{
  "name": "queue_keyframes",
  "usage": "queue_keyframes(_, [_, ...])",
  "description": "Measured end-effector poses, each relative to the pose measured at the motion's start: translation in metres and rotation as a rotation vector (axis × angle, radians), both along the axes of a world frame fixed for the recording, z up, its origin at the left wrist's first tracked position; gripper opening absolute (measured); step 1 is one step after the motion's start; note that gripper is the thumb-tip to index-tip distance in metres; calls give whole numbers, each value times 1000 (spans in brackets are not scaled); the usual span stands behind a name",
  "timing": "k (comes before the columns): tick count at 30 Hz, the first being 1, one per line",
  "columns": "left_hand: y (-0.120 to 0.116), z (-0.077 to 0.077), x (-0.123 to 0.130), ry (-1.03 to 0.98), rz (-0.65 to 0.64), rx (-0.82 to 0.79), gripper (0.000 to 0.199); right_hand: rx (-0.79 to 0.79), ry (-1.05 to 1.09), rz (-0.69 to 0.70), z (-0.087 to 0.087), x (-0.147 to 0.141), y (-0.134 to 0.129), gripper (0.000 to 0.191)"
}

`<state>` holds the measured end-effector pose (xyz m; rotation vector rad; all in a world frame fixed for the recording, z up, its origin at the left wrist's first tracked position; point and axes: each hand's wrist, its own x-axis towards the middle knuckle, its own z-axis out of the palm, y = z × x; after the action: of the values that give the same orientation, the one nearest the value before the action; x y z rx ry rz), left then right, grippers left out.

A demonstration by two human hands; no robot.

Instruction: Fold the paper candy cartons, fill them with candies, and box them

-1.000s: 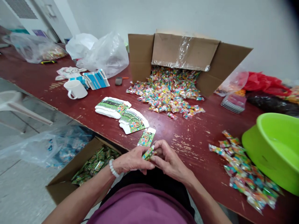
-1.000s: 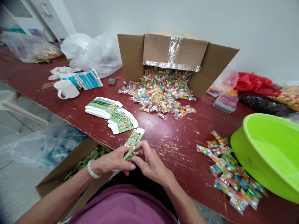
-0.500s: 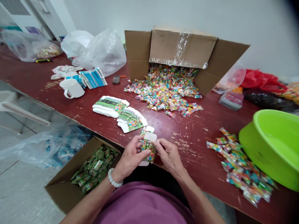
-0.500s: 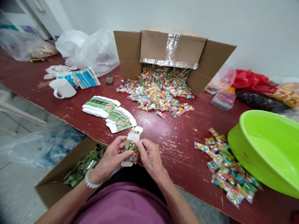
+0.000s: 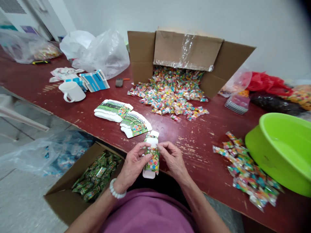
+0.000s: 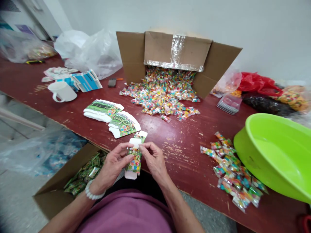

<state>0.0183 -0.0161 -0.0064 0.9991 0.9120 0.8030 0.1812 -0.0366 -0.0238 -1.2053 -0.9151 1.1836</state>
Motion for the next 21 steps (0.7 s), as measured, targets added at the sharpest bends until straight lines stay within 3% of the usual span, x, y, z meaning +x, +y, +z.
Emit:
queue_keyframes(5, [-4, -5, -4, 80, -41, 50, 24, -101, 106, 102, -2, 9, -2, 29])
queue_keyframes(8, [-4, -3, -4, 84, -66, 88, 23, -32, 4, 162, 1, 13, -3, 30])
queue_keyframes(10, [-4, -1, -3, 32, -46, 33, 36, 59, -183, 174, 4, 15, -4, 17])
queue_keyframes(13, [-4, 4, -1, -59, -22, -134, 62, 155, -331, 89, 5, 16, -6, 16])
queue_keyframes(17, [-6, 5, 2, -115, -164, -358, 58, 140, -299, 137, 5, 12, -8, 19])
queue_keyframes(21, [-7, 2, 6, -64, -95, -323, 61, 11, -152, 242, 7, 8, -8, 24])
